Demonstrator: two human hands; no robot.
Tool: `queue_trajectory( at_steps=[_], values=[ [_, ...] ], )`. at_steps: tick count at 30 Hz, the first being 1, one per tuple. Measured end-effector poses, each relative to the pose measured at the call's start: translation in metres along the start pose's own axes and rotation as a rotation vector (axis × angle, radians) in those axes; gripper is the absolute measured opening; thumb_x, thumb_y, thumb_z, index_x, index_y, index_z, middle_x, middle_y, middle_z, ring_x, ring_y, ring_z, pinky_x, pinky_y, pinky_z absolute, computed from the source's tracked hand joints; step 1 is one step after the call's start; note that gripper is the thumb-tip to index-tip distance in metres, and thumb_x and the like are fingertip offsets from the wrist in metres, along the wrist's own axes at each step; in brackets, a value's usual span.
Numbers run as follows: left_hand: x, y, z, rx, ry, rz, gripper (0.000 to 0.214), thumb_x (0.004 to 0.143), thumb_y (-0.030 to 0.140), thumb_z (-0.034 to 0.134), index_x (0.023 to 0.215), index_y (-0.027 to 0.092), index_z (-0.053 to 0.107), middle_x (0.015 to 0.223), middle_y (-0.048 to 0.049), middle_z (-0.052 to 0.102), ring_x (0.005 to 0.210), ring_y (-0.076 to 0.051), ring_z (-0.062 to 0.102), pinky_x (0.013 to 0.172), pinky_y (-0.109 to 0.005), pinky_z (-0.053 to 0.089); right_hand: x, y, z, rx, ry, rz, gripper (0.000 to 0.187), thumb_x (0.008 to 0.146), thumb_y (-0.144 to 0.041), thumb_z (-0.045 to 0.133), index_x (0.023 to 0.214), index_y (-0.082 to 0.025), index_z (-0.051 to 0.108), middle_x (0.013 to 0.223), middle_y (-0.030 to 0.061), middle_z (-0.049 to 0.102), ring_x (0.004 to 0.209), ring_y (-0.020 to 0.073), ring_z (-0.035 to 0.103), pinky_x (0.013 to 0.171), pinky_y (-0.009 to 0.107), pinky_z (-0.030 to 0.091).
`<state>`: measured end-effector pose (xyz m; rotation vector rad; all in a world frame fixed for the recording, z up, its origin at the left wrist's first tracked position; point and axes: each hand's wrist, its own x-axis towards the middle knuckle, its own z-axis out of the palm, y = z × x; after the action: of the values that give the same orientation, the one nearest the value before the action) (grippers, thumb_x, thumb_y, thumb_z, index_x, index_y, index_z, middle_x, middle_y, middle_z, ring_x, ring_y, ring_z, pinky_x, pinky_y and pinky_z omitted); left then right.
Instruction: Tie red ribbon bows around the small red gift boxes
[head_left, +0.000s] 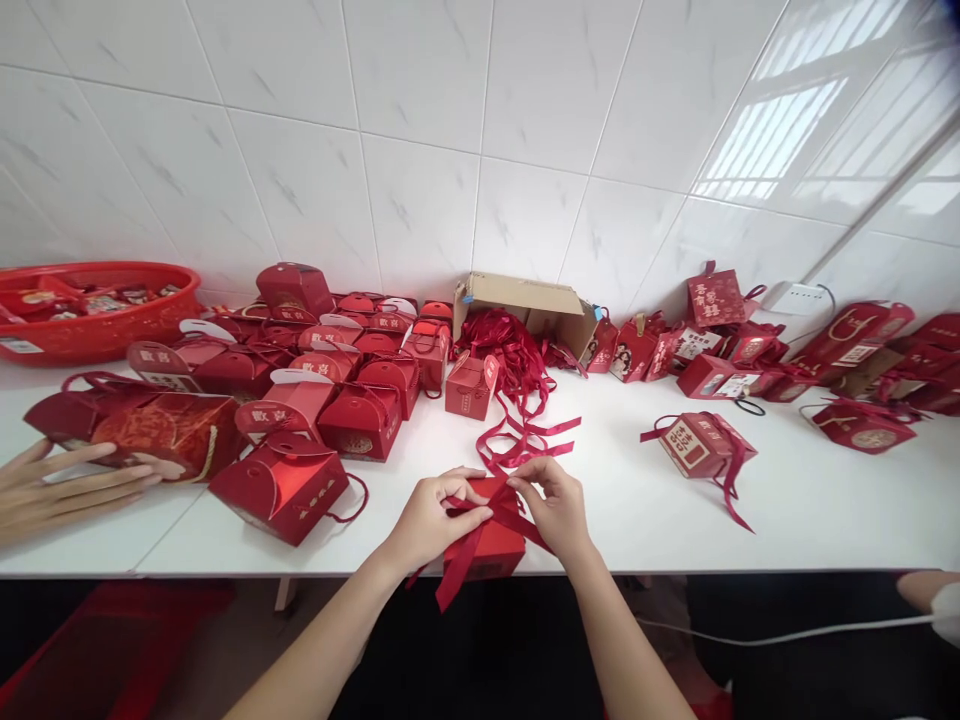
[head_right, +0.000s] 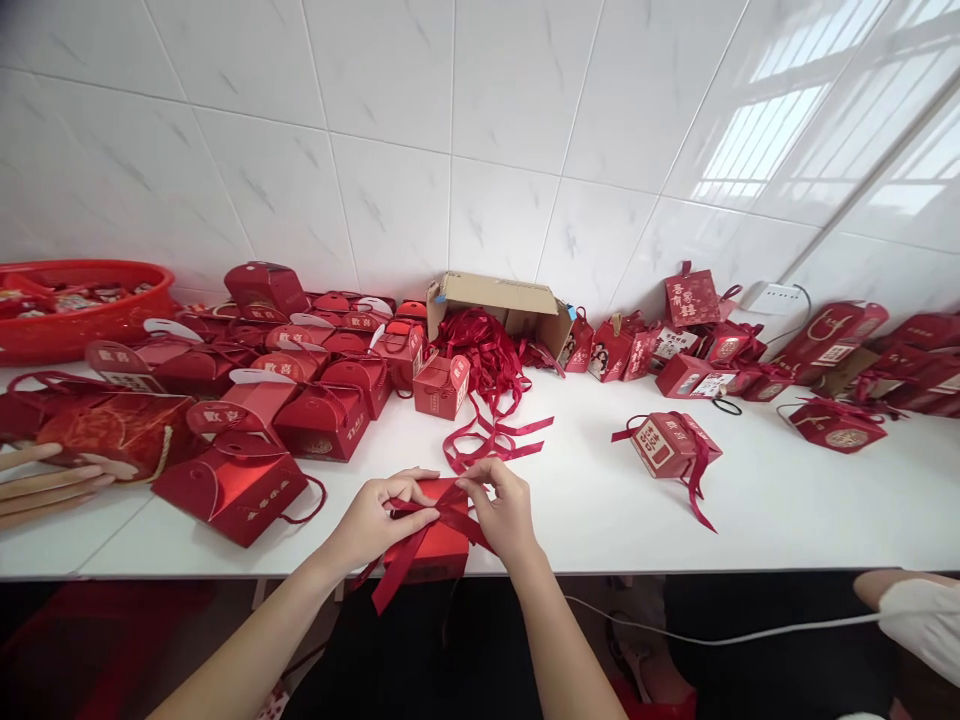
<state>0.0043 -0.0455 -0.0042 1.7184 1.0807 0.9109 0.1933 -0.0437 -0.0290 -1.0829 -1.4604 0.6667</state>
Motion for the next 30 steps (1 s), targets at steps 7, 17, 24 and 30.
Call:
queue_trajectory(
  at_steps=[7, 17, 24, 30],
  values=[
    [0.000, 0.000, -0.002, 0.026, -0.016, -0.009, 0.024, 0.072, 0.026, 0.068, 0.057, 0.019, 0.051, 0.112, -0.0155, 0.069, 0.124, -0.029, 0.052, 0.099, -0.045, 0.044, 0.000, -0.003, 0.006, 0.087, 0.039, 0.015, 0.028, 0.079, -0.028, 0.065, 0.064, -0.023, 0.042, 0.071, 0.0019, 0.068, 0.067, 0.0171, 0.065, 0.061, 0.029, 0.053],
    [-0.006, -0.001, -0.006, 0.022, -0.061, -0.054, 0.016, 0.073, 0.026, 0.067, 0.065, 0.019, 0.056, 0.121, -0.0139, 0.064, 0.129, -0.029, 0.046, 0.105, -0.044, 0.038, -0.046, 0.012, -0.020, 0.144, -0.251, -0.044, 0.072, 0.067, -0.050, 0.076, 0.127, -0.024, 0.046, 0.134, 0.0152, 0.049, 0.125, 0.0301, 0.049, 0.098, 0.044, 0.046],
    [-0.013, 0.008, 0.014, -0.031, -0.124, 0.015, 0.012, 0.075, 0.025, 0.068, 0.077, 0.019, 0.059, 0.114, -0.0099, 0.065, 0.116, -0.025, 0.056, 0.094, -0.035, 0.048, -0.085, 0.013, -0.021, -0.077, -0.413, 0.017, 0.099, 0.075, -0.029, 0.074, 0.149, -0.033, 0.008, 0.156, 0.0122, 0.013, 0.145, 0.0301, 0.013, 0.112, 0.053, 0.027],
    [-0.038, 0.009, -0.001, 0.184, 0.199, 0.148, 0.053, 0.081, 0.028, 0.064, 0.129, 0.026, 0.041, 0.133, -0.0095, 0.049, 0.128, -0.025, 0.045, 0.108, -0.041, 0.037, -0.087, 0.037, -0.083, -0.117, -0.269, 0.104, 0.087, 0.073, -0.036, 0.073, 0.145, -0.028, 0.025, 0.150, 0.0132, 0.031, 0.138, 0.0316, 0.032, 0.108, 0.046, 0.037]
  ],
)
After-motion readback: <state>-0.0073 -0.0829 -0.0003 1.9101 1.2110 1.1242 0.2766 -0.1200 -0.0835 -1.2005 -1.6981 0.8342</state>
